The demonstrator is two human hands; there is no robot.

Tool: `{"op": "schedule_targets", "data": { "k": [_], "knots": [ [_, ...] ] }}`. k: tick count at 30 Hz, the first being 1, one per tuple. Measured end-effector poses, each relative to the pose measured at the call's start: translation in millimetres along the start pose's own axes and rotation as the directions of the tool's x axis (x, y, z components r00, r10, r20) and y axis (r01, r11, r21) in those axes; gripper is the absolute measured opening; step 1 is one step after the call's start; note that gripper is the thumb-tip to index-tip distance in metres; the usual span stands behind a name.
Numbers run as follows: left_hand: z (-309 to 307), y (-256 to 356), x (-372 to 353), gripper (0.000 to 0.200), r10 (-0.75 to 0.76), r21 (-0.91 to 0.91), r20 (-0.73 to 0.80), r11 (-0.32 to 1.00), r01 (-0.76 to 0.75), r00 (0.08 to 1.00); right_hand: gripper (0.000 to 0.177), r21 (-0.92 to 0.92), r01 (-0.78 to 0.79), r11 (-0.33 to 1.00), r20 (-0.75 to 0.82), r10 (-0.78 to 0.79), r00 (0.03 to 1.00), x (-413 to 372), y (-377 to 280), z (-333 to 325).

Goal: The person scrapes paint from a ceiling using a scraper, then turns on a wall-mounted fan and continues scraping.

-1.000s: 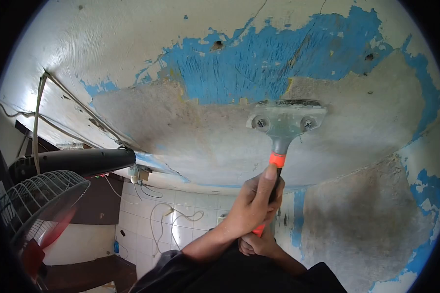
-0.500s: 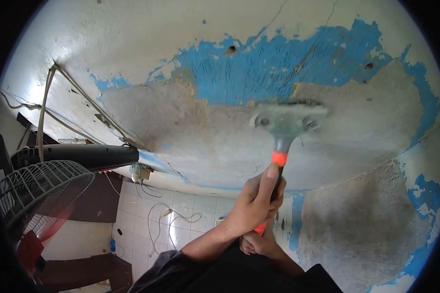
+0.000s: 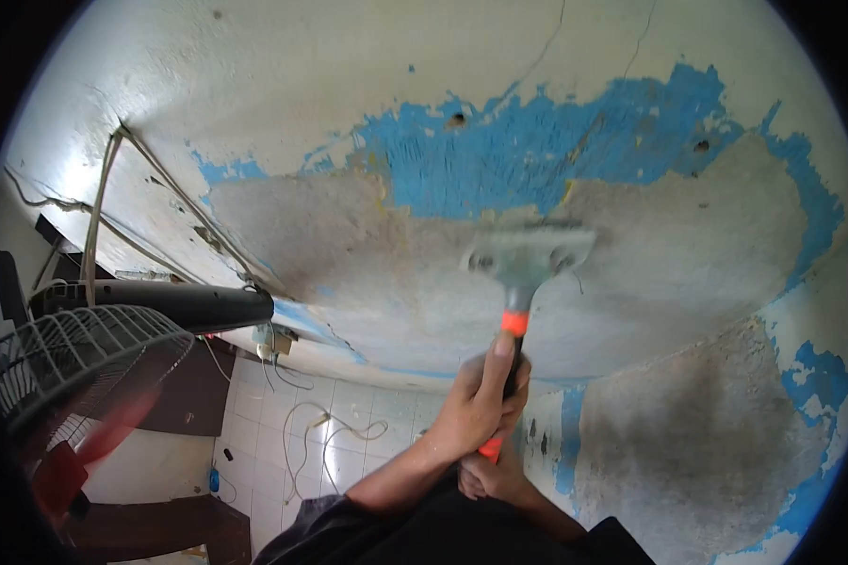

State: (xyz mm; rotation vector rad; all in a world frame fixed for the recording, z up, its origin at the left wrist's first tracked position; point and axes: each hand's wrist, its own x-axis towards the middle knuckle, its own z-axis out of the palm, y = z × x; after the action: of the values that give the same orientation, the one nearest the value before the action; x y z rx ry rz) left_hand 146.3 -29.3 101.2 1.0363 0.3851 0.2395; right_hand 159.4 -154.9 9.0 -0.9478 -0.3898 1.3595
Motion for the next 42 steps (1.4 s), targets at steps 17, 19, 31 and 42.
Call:
{"op": "schedule_targets", "data": {
  "k": [17,19,31,42],
  "knots": [
    [-16,1,3,0.055,0.039,0.011,0.004,0.999,-0.039,0.999,0.017,-0.060,0.034,0.998,0.049,-0.031,0.998,19,3,-1],
    [-7,21,-1,0.055,0.056,-0.012,0.018,0.998,-0.056,0.998,0.016,-0.024,0.055,0.998,0.096,-0.052,0.994,19,0,1],
    [-21,20,0,0.054,0.041,0.005,0.008,0.999,-0.041,0.999,0.027,-0.046,0.011,0.999,0.045,-0.009,0.999,30,-1,8],
    [-35,9,-8,0.052,-0.025,-0.049,-0.031,0.999,0.024,0.999,0.024,-0.038,-0.019,0.999,0.021,0.019,1.000,28,16,16]
  ]
}}
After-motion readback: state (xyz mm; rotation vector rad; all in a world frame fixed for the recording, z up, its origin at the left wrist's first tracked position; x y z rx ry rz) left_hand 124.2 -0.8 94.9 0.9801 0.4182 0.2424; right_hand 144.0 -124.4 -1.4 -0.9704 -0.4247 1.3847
